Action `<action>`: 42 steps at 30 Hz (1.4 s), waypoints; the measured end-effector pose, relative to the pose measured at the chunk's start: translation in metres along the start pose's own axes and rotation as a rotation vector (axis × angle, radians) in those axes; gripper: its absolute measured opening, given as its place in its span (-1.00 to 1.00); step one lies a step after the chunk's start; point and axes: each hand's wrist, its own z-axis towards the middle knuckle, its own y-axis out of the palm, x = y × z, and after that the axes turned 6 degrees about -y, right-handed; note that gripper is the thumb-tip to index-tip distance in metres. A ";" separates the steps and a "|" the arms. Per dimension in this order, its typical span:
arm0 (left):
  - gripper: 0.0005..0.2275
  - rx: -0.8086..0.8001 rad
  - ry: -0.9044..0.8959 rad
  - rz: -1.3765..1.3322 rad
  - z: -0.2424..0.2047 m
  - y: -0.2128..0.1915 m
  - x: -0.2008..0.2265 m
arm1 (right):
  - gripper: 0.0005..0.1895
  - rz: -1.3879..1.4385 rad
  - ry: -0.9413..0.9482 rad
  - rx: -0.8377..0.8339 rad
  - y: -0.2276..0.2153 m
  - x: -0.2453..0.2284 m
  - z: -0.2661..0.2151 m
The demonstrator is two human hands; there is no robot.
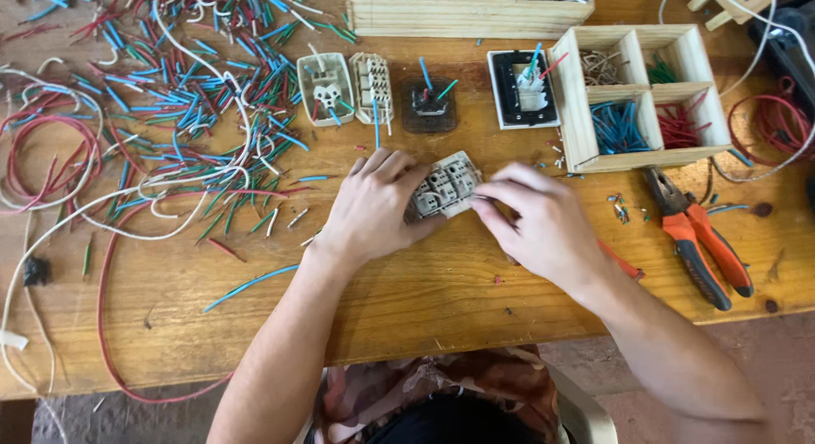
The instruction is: The person assembles electrical components by inserting colored wires into terminal blocks and securing them with a screwdriver. They handle multiple wire colors and use pliers to strip or cut wires as needed.
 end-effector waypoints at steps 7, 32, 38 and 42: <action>-0.46 0.140 -0.149 -0.098 0.005 0.007 0.003 | -0.57 -0.179 0.363 -0.487 0.004 -0.006 -0.035; -0.42 0.520 -0.189 -0.238 0.004 0.019 0.008 | -0.78 0.732 0.400 -0.058 0.001 -0.021 -0.016; -0.44 0.519 -0.175 -0.236 0.004 0.019 0.009 | -0.73 1.145 0.645 -0.018 0.005 -0.023 -0.019; -0.46 0.539 -0.203 -0.185 0.003 0.021 0.010 | -0.81 0.619 0.282 0.058 0.008 -0.020 -0.014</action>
